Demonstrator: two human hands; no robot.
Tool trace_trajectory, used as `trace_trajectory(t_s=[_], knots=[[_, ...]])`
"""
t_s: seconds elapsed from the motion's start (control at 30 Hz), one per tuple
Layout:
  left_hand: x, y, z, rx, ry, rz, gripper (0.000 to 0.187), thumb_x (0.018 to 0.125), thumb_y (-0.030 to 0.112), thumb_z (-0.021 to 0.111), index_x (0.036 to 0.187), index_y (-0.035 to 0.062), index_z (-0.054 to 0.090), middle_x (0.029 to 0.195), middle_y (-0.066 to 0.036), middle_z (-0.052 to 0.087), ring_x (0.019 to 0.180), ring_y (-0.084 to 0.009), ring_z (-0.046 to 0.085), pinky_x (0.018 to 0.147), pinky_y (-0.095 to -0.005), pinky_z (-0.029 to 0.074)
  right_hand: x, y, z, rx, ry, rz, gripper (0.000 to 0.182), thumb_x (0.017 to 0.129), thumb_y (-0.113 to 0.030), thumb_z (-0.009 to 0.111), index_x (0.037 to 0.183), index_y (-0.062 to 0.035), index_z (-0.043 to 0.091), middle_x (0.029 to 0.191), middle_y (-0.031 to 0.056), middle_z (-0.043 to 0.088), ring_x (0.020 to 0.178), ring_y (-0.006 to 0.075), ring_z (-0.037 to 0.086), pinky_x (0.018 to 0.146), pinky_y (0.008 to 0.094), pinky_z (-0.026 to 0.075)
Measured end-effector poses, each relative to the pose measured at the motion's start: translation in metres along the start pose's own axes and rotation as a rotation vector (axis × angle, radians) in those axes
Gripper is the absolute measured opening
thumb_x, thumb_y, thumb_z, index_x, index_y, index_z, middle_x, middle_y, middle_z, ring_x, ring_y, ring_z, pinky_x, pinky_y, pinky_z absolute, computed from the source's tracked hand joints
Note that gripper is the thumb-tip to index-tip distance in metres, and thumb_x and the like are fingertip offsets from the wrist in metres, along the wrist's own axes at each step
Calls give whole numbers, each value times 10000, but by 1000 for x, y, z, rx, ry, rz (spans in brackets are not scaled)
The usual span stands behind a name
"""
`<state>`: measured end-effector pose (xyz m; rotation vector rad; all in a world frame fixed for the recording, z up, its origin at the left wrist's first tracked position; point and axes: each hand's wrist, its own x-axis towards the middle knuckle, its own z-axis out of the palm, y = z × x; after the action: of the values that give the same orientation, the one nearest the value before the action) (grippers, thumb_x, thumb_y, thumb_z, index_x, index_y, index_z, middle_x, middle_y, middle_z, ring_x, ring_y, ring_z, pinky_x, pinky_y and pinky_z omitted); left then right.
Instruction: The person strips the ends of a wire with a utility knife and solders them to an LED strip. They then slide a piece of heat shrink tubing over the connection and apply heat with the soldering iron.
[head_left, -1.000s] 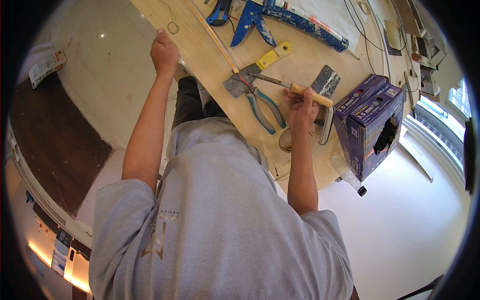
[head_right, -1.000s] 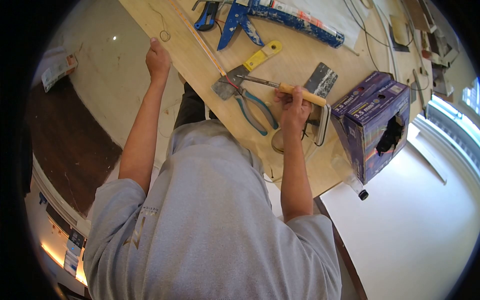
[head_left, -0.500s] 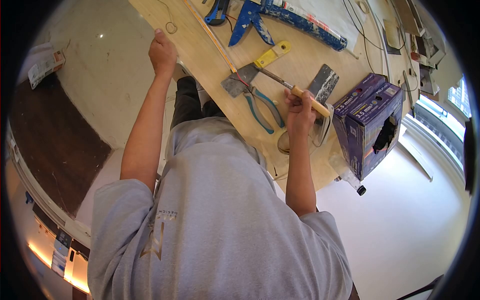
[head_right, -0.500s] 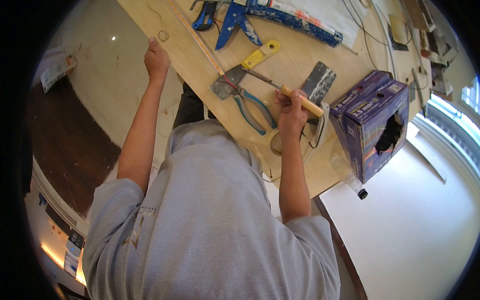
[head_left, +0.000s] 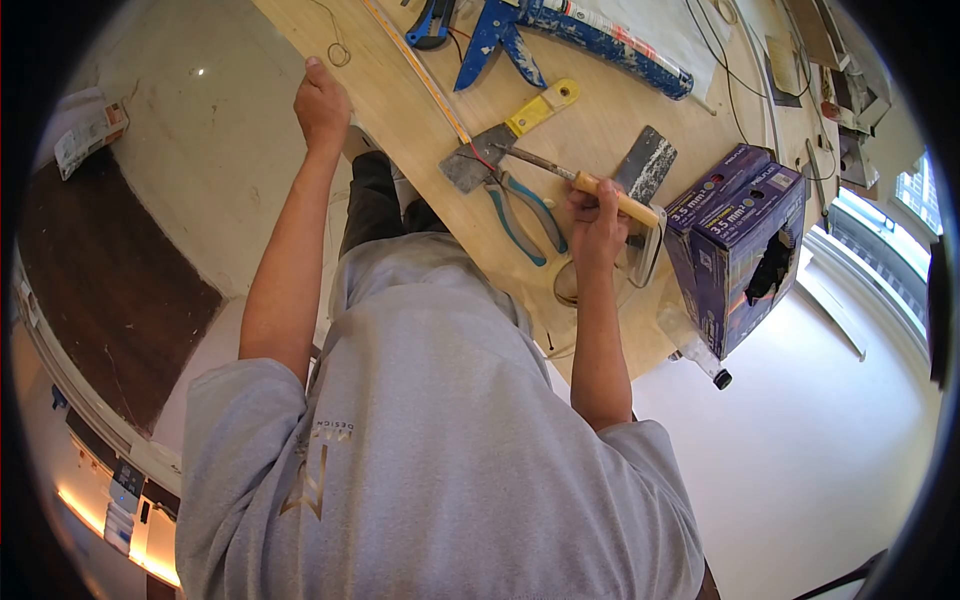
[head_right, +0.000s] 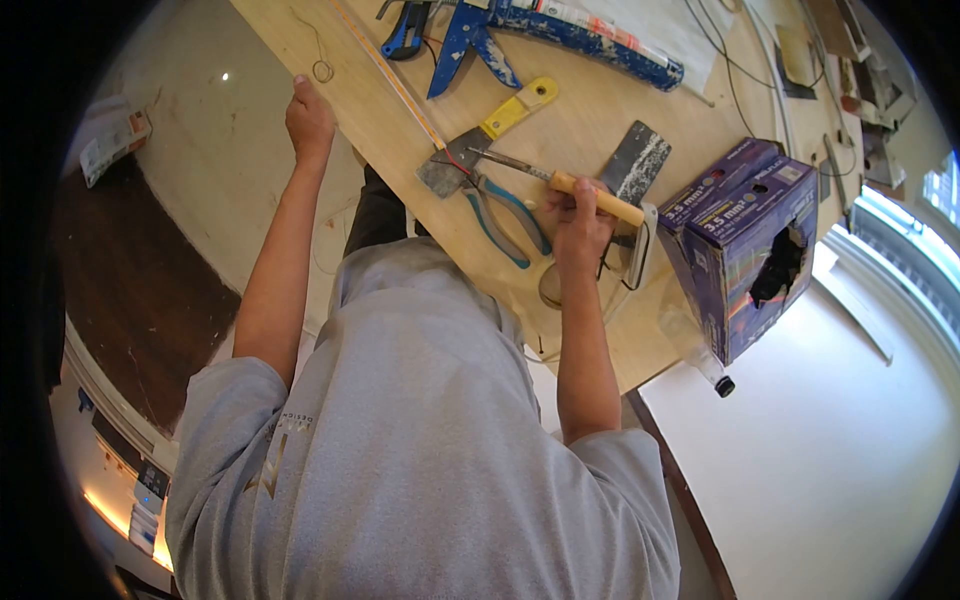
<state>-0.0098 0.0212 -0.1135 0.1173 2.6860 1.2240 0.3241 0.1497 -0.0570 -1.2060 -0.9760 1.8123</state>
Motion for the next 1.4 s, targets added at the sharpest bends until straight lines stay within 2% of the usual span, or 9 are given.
trace_trajectory(t_s=[1.4], knots=[[1,-3,0,-23,-11,15,656,994,448,272,926,-86,647,913,-309,642,925,-469,593,823,-463,457,1,-1,2,7,-24,-12,142,924,-144,580,933,-3,592,790,111,629,618,171,614,540,305,517]])
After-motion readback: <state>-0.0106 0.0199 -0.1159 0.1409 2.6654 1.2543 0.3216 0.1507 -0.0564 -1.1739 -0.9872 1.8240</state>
